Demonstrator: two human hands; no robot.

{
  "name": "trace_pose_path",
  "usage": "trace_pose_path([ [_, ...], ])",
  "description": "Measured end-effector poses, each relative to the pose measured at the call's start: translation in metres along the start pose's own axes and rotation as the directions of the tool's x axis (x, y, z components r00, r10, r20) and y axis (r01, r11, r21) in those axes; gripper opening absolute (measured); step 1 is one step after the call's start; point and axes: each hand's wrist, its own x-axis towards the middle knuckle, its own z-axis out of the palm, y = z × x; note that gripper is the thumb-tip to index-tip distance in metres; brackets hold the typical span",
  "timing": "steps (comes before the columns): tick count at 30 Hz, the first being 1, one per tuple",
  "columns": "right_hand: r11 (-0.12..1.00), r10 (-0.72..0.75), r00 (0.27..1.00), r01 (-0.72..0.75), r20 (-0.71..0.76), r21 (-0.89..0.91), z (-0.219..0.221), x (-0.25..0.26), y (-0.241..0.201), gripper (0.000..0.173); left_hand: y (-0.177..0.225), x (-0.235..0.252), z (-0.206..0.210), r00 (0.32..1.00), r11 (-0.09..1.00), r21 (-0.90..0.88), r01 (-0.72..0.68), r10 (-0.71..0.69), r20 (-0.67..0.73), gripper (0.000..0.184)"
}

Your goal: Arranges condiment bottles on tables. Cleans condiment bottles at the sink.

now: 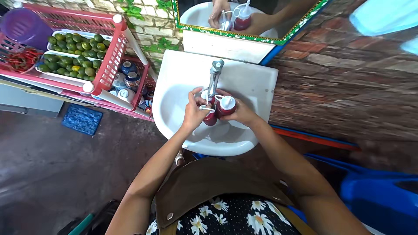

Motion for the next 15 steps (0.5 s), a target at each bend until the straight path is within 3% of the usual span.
trace_pose_path([
  [2, 0.999, 0.035, 0.999, -0.035, -0.012, -0.019, 0.0, 0.003, -0.005, 0.095, 0.007, 0.0, 0.004, 0.998, 0.993, 0.108, 0.049, -0.044, -0.051, 0.072],
  [5, 0.995, 0.078, 0.997, -0.079, -0.017, -0.064, 0.001, 0.004, -0.006, 0.09, 0.009, 0.003, 0.01, 0.99, 0.967, 0.246, 0.067, -0.034, -0.134, 0.039],
  [8, 0.992, 0.121, 0.992, -0.122, -0.027, -0.028, 0.004, 0.001, -0.004, 0.092, 0.002, 0.007, 0.007, 0.98, 0.969, 0.246, -0.001, 0.05, -0.192, 0.024],
  [11, 0.986, 0.166, 0.985, -0.166, -0.046, 0.002, 0.006, -0.001, -0.004, 0.089, 0.003, 0.014, 0.0, 0.989, 0.98, 0.199, -0.022, 0.05, -0.138, 0.023],
  [15, 0.978, 0.208, 0.976, -0.207, -0.067, 0.021, 0.007, -0.003, -0.004, 0.088, 0.008, 0.023, -0.01, 0.995, 0.99, 0.104, 0.1, -0.101, 0.013, 0.028],
])
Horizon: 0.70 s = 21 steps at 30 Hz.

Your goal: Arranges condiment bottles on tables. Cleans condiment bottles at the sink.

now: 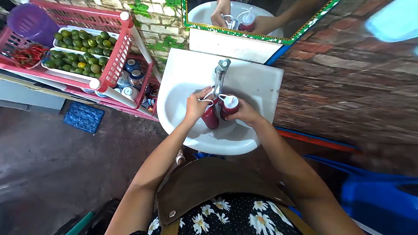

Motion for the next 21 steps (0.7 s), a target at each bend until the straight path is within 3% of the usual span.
trace_pose_path([
  [6, 0.996, -0.024, 0.996, 0.031, 0.088, -0.087, 0.003, 0.007, 0.004, 0.087, 0.001, -0.016, 0.0, 0.978, 0.998, 0.021, 0.056, -0.06, 0.199, 0.063],
  [9, 0.998, 0.036, 0.997, -0.032, 0.067, -0.063, 0.0, 0.007, 0.003, 0.097, -0.01, -0.018, 0.006, 0.983, 0.999, -0.033, 0.024, -0.018, 0.185, 0.078],
  [12, 0.996, 0.07, 0.997, -0.067, 0.042, -0.063, -0.001, 0.009, 0.003, 0.089, -0.009, -0.023, 0.012, 0.991, 0.997, -0.006, 0.08, -0.079, 0.109, 0.081],
  [14, 0.996, 0.069, 0.997, -0.067, 0.021, -0.063, -0.001, 0.009, 0.004, 0.084, -0.007, -0.025, 0.016, 0.993, 0.994, 0.006, 0.109, -0.109, 0.054, 0.096],
  [16, 0.996, 0.068, 0.998, -0.067, 0.014, -0.066, -0.003, 0.008, 0.005, 0.08, -0.01, -0.027, 0.018, 0.993, 0.992, -0.06, 0.109, -0.106, 0.05, 0.115],
  [21, 0.995, 0.098, 0.995, -0.098, -0.015, -0.013, -0.006, 0.003, 0.006, 0.084, -0.001, -0.043, 0.013, 0.965, 0.944, -0.259, 0.206, -0.153, 0.212, 0.125],
])
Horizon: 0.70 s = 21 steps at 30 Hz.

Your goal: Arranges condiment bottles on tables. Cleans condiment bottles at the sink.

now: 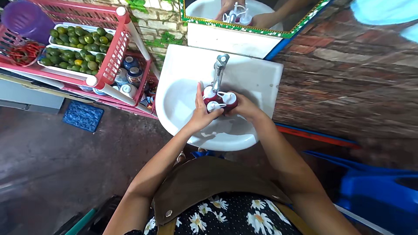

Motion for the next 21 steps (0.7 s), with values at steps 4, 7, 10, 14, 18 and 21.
trace_pose_path([
  [4, 0.99, -0.039, 0.998, 0.045, -0.05, 0.134, -0.002, -0.002, 0.004, 0.091, -0.011, 0.001, 0.0, 0.984, 0.968, 0.173, -0.179, 0.18, 0.012, 0.139],
  [7, 0.984, -0.046, 0.995, 0.06, -0.091, 0.168, -0.002, -0.002, 0.002, 0.087, -0.015, 0.01, -0.001, 0.962, 0.912, 0.362, -0.194, 0.249, -0.11, 0.135],
  [10, 0.963, -0.114, 0.987, 0.138, -0.115, 0.23, -0.006, -0.005, 0.006, 0.087, -0.012, 0.014, -0.003, 0.949, 0.867, 0.469, -0.167, 0.27, -0.162, 0.134],
  [14, 0.879, -0.404, 0.915, 0.39, -0.007, 0.273, -0.018, -0.009, 0.014, 0.072, -0.019, 0.014, 0.001, 0.93, 0.838, 0.497, -0.226, 0.338, -0.145, 0.123],
  [18, 0.869, -0.481, 0.862, 0.446, 0.16, 0.213, -0.026, -0.012, 0.017, 0.063, -0.02, 0.013, 0.006, 0.939, 0.842, 0.515, -0.163, 0.292, -0.181, 0.112],
  [21, 0.913, -0.405, 0.896, 0.384, 0.185, 0.138, -0.019, -0.012, 0.008, 0.066, -0.018, 0.013, 0.005, 0.944, 0.835, 0.53, -0.145, 0.277, -0.179, 0.084],
])
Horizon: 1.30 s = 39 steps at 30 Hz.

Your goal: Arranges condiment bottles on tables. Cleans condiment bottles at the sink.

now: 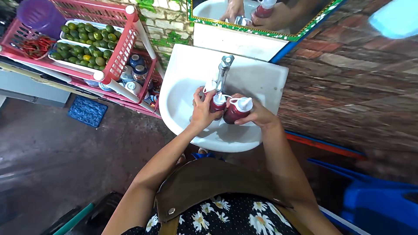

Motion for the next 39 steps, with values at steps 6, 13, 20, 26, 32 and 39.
trace_pose_path([
  [6, 0.991, 0.082, 0.987, -0.066, -0.137, 0.115, 0.002, 0.005, 0.002, 0.077, -0.001, -0.002, -0.003, 0.967, 0.987, -0.027, -0.158, 0.149, -0.206, 0.031],
  [13, 0.981, 0.112, 0.98, -0.083, -0.166, 0.173, 0.008, 0.007, 0.001, 0.077, 0.007, -0.001, 0.0, 0.956, 0.97, -0.118, -0.212, 0.181, -0.232, 0.019],
  [20, 0.991, 0.095, 0.985, -0.081, -0.145, 0.104, 0.008, 0.008, 0.001, 0.077, 0.002, 0.005, 0.005, 0.957, 0.963, -0.104, -0.25, 0.229, -0.176, 0.026],
  [26, 0.998, 0.051, 0.977, -0.041, -0.208, 0.051, 0.008, 0.009, 0.007, 0.079, -0.003, 0.0, 0.002, 0.994, 0.994, -0.103, 0.024, -0.035, -0.101, 0.062],
  [32, 0.997, -0.072, 0.994, 0.073, -0.076, 0.005, 0.003, 0.012, 0.008, 0.072, 0.017, 0.0, -0.009, 0.989, 0.982, 0.12, 0.146, -0.149, 0.019, 0.06],
  [39, 0.978, -0.033, 0.998, 0.044, -0.056, 0.204, -0.003, 0.008, 0.002, 0.068, 0.0, 0.014, -0.013, 0.971, 0.994, -0.04, 0.1, -0.088, 0.224, 0.07],
])
